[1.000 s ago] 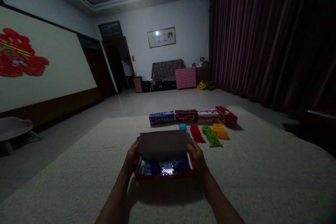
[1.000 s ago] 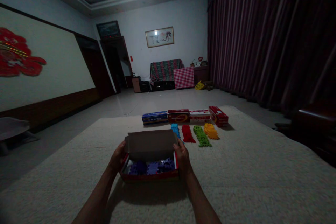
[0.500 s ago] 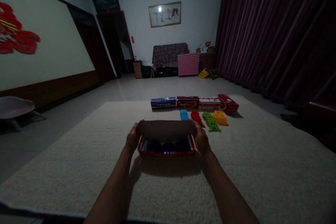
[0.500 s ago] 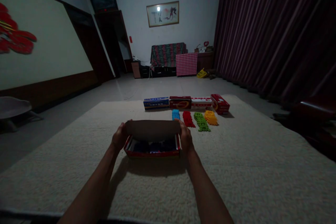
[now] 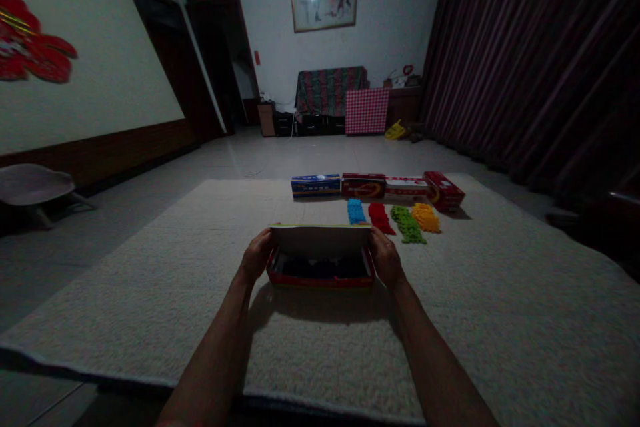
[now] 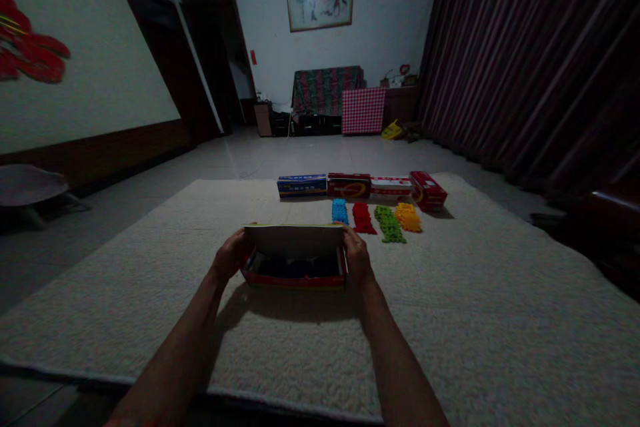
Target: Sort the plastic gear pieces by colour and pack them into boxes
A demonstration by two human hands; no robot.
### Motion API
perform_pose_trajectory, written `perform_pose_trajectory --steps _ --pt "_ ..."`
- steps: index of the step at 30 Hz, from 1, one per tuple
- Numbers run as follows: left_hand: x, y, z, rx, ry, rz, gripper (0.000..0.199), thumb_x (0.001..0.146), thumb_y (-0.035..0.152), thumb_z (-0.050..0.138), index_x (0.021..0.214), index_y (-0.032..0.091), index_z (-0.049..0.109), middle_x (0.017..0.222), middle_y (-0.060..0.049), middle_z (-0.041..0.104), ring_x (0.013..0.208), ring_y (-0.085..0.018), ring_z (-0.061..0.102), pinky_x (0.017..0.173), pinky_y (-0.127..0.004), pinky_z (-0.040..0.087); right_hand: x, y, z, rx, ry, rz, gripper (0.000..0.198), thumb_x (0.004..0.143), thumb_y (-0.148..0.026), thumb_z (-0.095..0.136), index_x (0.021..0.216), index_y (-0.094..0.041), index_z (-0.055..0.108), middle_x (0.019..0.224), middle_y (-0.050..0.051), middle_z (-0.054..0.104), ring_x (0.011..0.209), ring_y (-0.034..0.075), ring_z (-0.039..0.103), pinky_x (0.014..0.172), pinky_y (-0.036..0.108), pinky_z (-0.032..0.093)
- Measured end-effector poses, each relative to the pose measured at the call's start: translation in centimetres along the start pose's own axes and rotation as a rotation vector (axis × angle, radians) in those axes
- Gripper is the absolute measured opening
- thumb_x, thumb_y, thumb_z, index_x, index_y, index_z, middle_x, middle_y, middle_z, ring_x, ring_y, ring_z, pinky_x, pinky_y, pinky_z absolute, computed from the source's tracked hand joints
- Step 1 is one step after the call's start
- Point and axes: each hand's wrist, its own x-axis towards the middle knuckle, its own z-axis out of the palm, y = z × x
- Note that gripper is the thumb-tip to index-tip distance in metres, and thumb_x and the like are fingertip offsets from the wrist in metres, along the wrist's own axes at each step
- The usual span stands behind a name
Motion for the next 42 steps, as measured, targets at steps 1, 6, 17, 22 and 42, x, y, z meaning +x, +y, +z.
perform_pose_trajectory --steps 1,6,17,22,42 --pt "-0.1 0.0 0.1 -0.006 0.017 -0.014 0.057 0.071 0.05 0.085 0.114 0.015 0.073 0.106 -0.008 0.079 0.1 -0.025 0.072 0.087 -0.032 0.056 0.0 0.0 0.0 0.015 -0.019 0.003 0.037 0.087 -0.044 0.054 0.099 -0.02 0.079 0.115 0.011 0.078 0.112 0.029 0.067 0.097 0.041 0.055" --pt "-0.6 0.0 0.6 0.008 0.099 -0.017 0.053 0.06 0.05 0.093 0.097 0.016 0.077 0.089 -0.004 0.078 0.086 -0.022 0.072 0.08 -0.03 0.056 -0.5 0.4 0.0 0.137 -0.059 0.06 0.037 0.086 -0.049 0.063 0.109 -0.023 0.078 0.114 0.007 0.078 0.108 0.029 0.069 0.093 0.04 0.056" --pt "-1.5 -1.4 -1.2 0.149 0.102 -0.014 0.053 0.064 0.045 0.091 0.109 0.018 0.081 0.118 -0.014 0.077 0.106 -0.029 0.072 0.094 -0.041 0.056 -1.9 1.5 -1.0 0.114 -0.074 0.06 0.025 0.081 -0.041 0.073 0.101 -0.028 0.08 0.127 0.006 0.075 0.125 0.03 0.065 0.109 0.05 0.05" --pt "-2.2 -2.1 -1.7 0.101 0.131 -0.032 0.041 0.052 0.031 0.093 0.09 0.019 0.083 0.151 -0.014 0.058 0.131 -0.039 0.06 0.106 -0.048 0.051 -2.6 3.1 -1.1 0.147 -0.105 0.079 0.016 0.076 -0.037 0.076 0.089 -0.028 0.08 0.145 0.006 0.063 0.136 0.031 0.056 0.11 0.052 0.05" --pt "-4.0 -1.2 -1.9 -0.065 -0.018 -0.11 0.043 0.059 0.033 0.082 0.099 0.018 0.084 0.162 -0.011 0.045 0.147 -0.045 0.039 0.117 -0.05 0.038 -2.8 2.4 -3.5 -0.025 -0.489 0.172 0.068 0.072 -0.052 0.083 0.133 -0.029 0.064 0.174 0.007 0.015 0.157 0.037 0.024 0.119 0.052 0.04"
